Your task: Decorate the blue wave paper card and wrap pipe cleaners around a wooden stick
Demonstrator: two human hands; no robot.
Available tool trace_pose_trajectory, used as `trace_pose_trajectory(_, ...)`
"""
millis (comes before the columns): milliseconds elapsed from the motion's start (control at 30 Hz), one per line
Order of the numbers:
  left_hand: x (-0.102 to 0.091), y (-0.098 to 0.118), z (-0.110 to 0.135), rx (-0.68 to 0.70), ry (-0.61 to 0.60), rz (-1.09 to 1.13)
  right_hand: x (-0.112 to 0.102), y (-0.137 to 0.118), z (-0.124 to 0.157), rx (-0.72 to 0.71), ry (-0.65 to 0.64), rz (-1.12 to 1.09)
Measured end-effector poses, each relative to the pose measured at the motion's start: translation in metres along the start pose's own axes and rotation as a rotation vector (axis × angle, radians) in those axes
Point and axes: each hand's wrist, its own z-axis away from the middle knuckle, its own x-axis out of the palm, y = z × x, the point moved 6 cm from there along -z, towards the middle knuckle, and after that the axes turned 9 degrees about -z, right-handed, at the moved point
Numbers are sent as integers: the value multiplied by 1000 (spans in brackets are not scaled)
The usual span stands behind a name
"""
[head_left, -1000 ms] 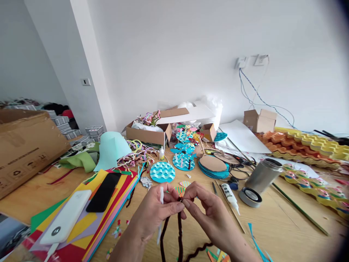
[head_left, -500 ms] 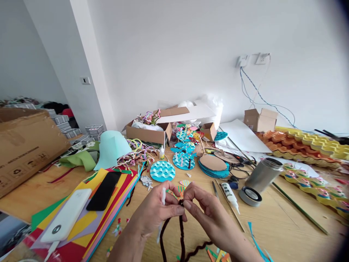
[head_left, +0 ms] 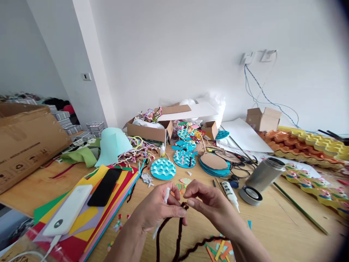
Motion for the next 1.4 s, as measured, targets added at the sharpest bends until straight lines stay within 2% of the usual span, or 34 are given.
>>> trace_pose_trajectory(167,6,-7,-3,-16,-116,67,3,-10,5,-44,-117,57)
trace_pose_trajectory(400,10,-10,-5,-21,-170,65,9,-17,8,-67,-175,163)
trace_pose_trajectory(533,6,-7,-5,-4,-106,25,10,-14,7,-19,-114,268)
trace_pose_trajectory(600,3,-4,-5,9,-46,-7,10,-9,5,17,-67,245)
trace_pose_trajectory(667,0,-1,-4,15,5,-45,12,-1,2,68,-58,116)
trace_pose_trajectory(800,1,4,-4,27,43,-84,22,18,-4,147,-131,-284)
trace_pose_trajectory(900,-4,7,-3,28,117,-133,20,29,-9,153,-75,-413)
trace_pose_trajectory(1067,-16,7,-2,23,228,-199,4,34,-12,125,120,-195)
trace_pose_trajectory(1267,-15,5,-3,-22,229,-185,9,26,-10,113,52,-127)
trace_pose_trajectory(1400,-13,4,-4,-30,214,-183,5,25,-8,64,94,-7)
